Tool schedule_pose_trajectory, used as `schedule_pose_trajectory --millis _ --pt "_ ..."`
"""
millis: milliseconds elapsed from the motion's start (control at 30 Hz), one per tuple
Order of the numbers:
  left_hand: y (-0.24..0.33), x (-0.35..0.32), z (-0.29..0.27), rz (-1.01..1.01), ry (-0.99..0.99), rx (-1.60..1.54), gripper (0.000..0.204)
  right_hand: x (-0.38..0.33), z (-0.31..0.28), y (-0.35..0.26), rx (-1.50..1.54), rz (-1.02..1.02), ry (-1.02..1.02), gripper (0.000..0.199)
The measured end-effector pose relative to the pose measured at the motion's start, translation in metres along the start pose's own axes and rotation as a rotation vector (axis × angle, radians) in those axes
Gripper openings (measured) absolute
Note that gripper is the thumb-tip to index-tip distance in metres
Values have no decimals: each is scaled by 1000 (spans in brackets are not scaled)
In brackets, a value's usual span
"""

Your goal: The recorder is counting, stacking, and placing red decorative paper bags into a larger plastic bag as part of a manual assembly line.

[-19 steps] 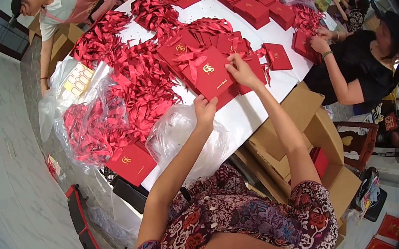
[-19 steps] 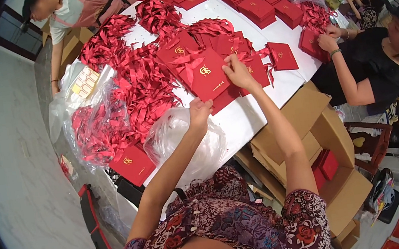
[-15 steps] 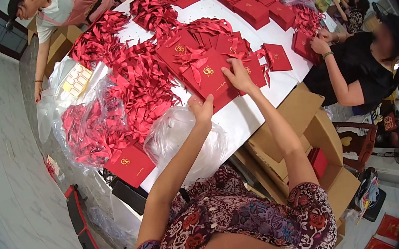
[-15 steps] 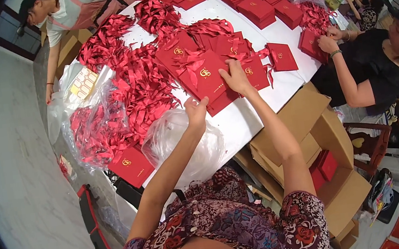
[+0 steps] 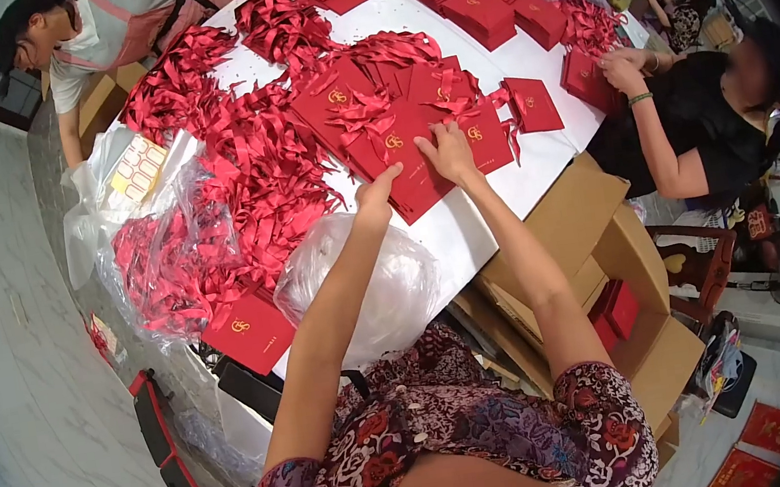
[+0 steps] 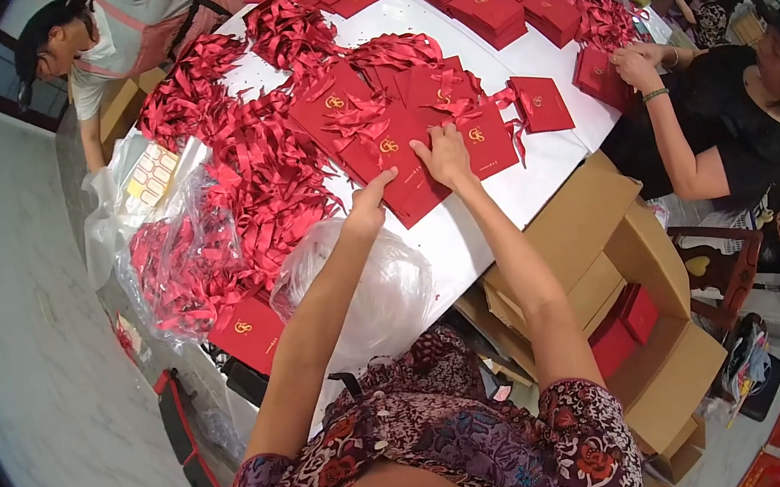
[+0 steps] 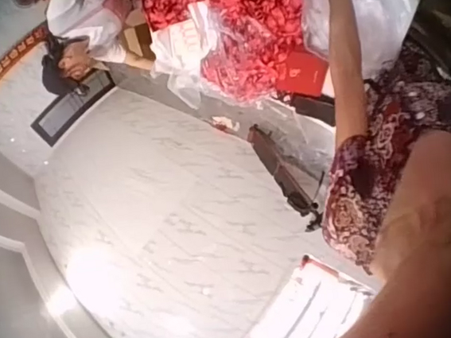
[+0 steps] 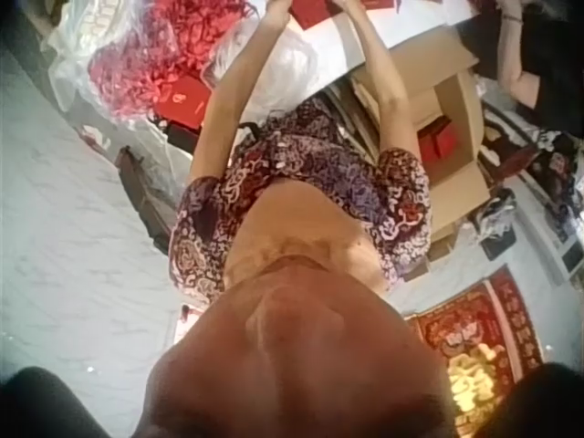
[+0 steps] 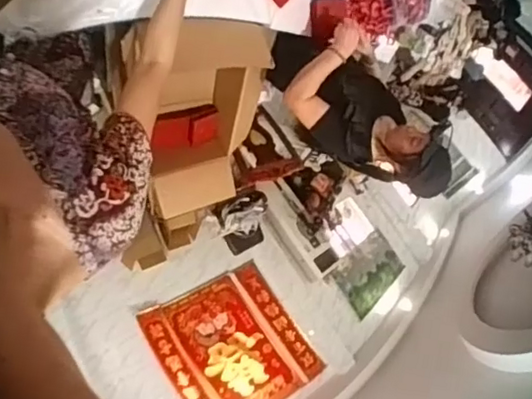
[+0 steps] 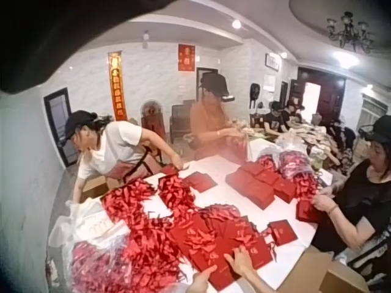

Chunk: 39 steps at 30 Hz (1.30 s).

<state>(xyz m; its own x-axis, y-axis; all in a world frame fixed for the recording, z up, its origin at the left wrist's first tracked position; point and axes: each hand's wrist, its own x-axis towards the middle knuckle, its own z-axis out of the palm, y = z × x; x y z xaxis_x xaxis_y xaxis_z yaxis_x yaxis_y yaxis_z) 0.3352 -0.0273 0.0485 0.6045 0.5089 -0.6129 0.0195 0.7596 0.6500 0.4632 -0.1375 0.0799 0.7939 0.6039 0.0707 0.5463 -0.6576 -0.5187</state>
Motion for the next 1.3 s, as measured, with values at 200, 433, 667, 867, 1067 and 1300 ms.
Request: schedule_pose_trajectory --millis 200,433,667,867,1067,1300 --pt "5 -12 17 -76 -38 23 40 -7 -7 2 43 105 62 52" --pt "-1 -19 18 31 -98 -58 43 -61 -11 -3 399 328 440 66" --pt "1 -55 9 2 -278 -195 45 -116 -31 -39 1505 677 82 51" --pt "-1 -81 2 -27 -430 -173 46 -129 -32 -59 1612 538 365 53" --pt "17 -90 -3 32 -515 -4 49 -147 -26 -68 1661 487 460 47" --pt "17 -88 -6 5 -526 8 51 -142 -33 -76 1543 343 491 42"
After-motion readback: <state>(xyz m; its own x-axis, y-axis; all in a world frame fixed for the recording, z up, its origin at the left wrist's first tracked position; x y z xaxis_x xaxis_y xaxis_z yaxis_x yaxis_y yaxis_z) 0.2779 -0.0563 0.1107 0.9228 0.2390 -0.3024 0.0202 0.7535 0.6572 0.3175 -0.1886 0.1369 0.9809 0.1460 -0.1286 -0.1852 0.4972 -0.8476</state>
